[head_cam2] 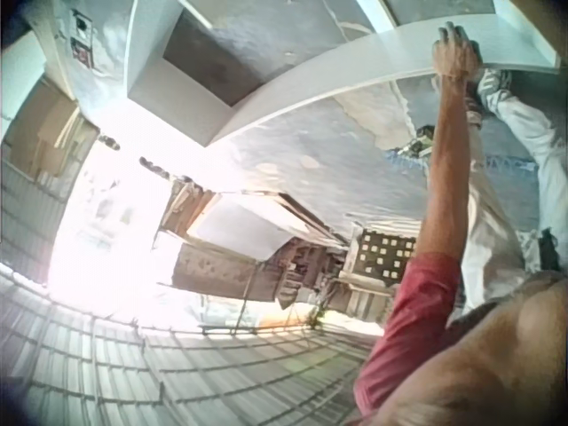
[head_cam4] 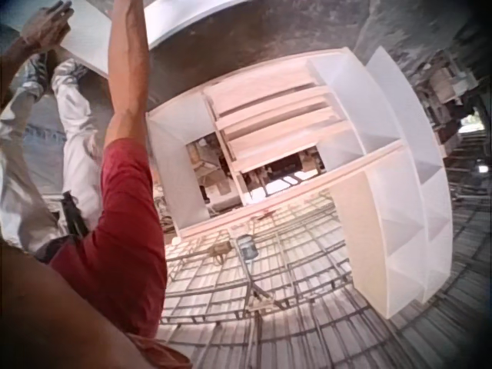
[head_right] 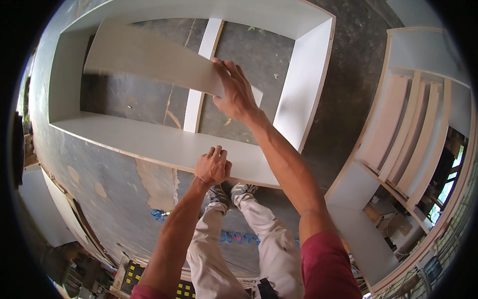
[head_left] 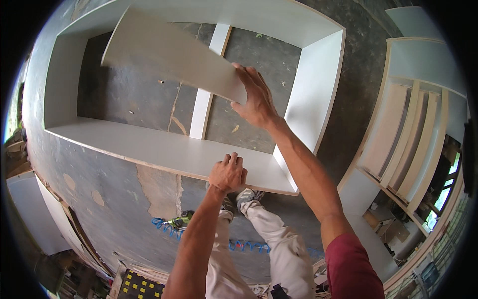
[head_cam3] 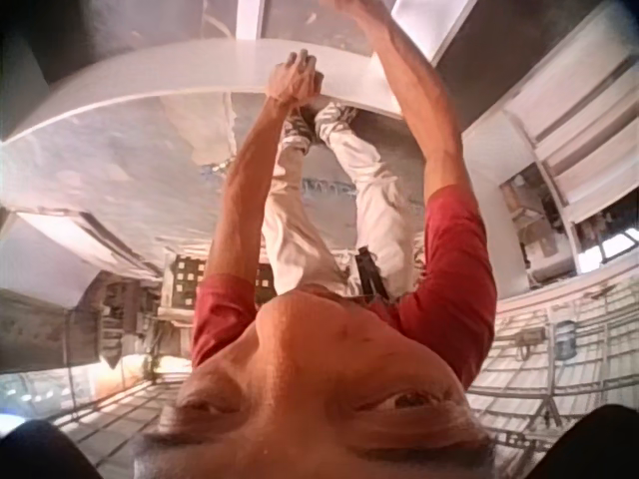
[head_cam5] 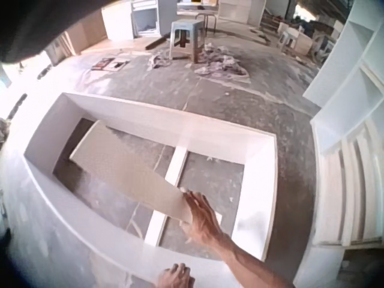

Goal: The person moves wooden planks from a workbench into a rectangular cabinet frame and aligns them against the bottom and sides.

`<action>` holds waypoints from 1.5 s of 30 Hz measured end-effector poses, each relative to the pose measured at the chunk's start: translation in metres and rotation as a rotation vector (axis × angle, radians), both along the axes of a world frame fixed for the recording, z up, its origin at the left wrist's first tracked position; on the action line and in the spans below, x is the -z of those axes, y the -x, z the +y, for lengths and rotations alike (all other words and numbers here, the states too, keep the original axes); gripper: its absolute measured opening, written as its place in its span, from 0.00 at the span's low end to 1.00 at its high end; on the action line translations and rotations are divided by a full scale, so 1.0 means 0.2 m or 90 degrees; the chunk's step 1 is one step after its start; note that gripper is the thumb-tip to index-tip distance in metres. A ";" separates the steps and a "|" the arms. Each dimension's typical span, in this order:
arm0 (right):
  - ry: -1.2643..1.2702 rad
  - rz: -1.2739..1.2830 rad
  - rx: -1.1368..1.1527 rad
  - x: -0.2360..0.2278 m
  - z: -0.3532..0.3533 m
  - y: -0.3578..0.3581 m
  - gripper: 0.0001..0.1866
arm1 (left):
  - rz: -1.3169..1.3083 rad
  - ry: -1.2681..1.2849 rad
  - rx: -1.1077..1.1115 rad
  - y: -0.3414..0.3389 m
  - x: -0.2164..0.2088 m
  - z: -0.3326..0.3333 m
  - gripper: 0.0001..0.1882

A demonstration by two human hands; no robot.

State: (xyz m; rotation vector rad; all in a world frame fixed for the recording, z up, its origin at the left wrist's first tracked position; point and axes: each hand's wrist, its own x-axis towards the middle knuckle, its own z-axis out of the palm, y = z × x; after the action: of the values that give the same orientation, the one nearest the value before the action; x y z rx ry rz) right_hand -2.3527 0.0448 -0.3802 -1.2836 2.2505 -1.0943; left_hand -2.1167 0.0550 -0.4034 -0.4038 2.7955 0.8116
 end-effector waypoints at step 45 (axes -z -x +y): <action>-0.371 0.607 -0.632 0.98 -0.36 0.26 0.18 | 0.091 -0.112 -0.027 -0.01 -0.01 0.00 0.08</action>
State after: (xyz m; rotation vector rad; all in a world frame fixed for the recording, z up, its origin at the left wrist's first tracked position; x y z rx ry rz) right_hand -2.4040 -0.0275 -0.5769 -2.4356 1.6489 0.5911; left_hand -2.1151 0.0557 -0.4015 -0.3908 2.8211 1.1268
